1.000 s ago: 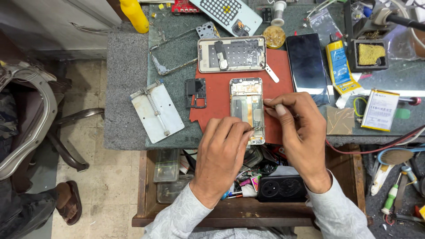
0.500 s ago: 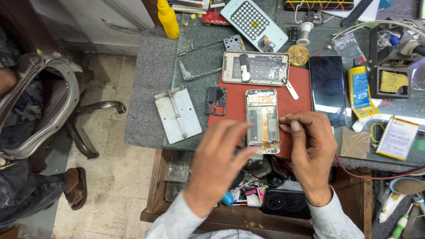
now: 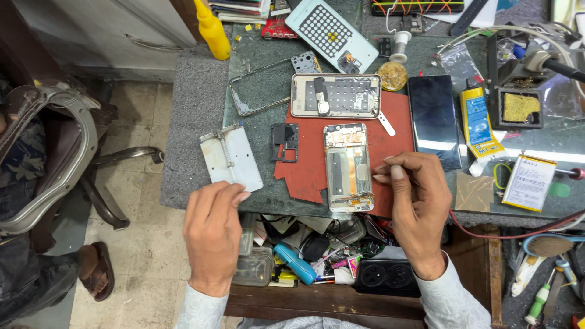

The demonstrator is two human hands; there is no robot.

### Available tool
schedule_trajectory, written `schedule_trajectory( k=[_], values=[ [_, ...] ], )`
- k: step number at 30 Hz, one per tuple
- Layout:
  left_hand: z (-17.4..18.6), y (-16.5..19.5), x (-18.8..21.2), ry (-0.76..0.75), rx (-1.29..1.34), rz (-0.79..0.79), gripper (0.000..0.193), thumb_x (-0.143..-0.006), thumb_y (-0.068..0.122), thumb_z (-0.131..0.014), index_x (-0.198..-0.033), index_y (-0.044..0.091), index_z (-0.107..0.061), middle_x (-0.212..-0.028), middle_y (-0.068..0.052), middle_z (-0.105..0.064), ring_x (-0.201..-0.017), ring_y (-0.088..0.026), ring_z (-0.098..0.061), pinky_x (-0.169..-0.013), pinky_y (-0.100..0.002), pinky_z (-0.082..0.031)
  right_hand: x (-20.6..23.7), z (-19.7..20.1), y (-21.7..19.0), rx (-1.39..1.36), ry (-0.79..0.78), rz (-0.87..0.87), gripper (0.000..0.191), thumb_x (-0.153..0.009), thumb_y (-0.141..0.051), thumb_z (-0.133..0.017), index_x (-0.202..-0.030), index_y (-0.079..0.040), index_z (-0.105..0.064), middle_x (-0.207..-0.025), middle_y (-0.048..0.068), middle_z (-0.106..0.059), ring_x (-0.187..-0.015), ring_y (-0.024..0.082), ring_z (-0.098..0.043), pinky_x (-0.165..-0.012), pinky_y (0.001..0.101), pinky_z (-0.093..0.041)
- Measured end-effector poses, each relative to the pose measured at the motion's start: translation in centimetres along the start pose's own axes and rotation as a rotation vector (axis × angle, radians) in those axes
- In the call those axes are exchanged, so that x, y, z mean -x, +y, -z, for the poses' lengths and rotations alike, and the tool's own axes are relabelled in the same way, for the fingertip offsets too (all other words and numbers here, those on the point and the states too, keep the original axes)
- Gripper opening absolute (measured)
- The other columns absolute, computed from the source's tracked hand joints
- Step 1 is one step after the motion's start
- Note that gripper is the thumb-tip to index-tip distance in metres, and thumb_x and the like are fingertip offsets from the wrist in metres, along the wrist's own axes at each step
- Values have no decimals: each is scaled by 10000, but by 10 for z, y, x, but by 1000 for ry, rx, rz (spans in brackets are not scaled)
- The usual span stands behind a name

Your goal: The person secures a small circuit board in a clamp and uses a soldering iron to apply solder to several connection points on the board. The person then uses tweezers to adjust a ribbon cable and continues soldering additional points.

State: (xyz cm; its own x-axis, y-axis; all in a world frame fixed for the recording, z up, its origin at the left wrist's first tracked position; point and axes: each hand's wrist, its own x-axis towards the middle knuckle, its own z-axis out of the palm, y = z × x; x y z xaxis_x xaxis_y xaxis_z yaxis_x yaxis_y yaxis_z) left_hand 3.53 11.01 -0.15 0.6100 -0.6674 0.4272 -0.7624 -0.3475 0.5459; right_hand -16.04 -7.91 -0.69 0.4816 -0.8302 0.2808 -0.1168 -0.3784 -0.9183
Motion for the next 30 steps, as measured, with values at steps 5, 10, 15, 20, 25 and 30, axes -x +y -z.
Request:
schedule_trajectory(
  k=[5, 10, 15, 20, 25, 30],
  values=[
    [11, -6, 0, 45, -17, -157, 193, -838, -52, -753, -1018, 1, -712, -1015, -86, -672, -942, -285, -640, -789, -392, -530, 0, 3, 3, -64, 12, -17, 93, -1092, 30, -517, -1144, 60, -589, -1171, 93, -550, -999, 155, -692, -883, 285, -618],
    [12, -1, -17, -59, -23, -544, 237, -798, 10, -772, -1029, -17, -726, -1032, -100, -682, -959, -275, -661, -795, -379, -570, 1, 4, 6, -104, 17, -35, 91, -1096, 24, -520, -1146, 57, -589, -1173, 88, -541, -989, 149, -686, -881, 286, -614],
    [-11, 8, -60, -209, 36, -1033, 216, -813, 42, -751, -1013, -28, -707, -1049, -86, -669, -971, -224, -654, -822, -357, -592, -1, 5, 6, -113, 9, -28, 100, -1096, 21, -515, -1148, 58, -592, -1176, 86, -543, -997, 148, -687, -882, 287, -618],
    [-29, 14, -101, -273, 8, -1287, 182, -845, 97, -721, -1000, 3, -699, -1092, -82, -641, -975, -218, -637, -815, -340, -563, 0, 6, 9, -137, 9, -26, 97, -1104, 18, -512, -1150, 57, -588, -1173, 81, -543, -993, 145, -687, -884, 288, -625],
    [-35, 18, -108, -359, 55, -1301, 207, -823, 118, -696, -1008, 29, -670, -1080, -77, -628, -991, -220, -641, -831, -345, -558, 1, 7, 10, -148, 25, -57, 99, -1103, 9, -510, -1154, 50, -585, -1159, 72, -540, -954, 133, -687, -854, 285, -626],
    [-45, 15, -111, -413, 146, -1212, 196, -841, 102, -688, -1008, 13, -637, -1086, -94, -624, -1006, -236, -638, -874, -349, -567, 1, 8, 9, -135, 33, -58, 102, -1115, 7, -512, -1169, 48, -588, -1157, 68, -535, -933, 125, -654, -827, 287, -603]
  ],
)
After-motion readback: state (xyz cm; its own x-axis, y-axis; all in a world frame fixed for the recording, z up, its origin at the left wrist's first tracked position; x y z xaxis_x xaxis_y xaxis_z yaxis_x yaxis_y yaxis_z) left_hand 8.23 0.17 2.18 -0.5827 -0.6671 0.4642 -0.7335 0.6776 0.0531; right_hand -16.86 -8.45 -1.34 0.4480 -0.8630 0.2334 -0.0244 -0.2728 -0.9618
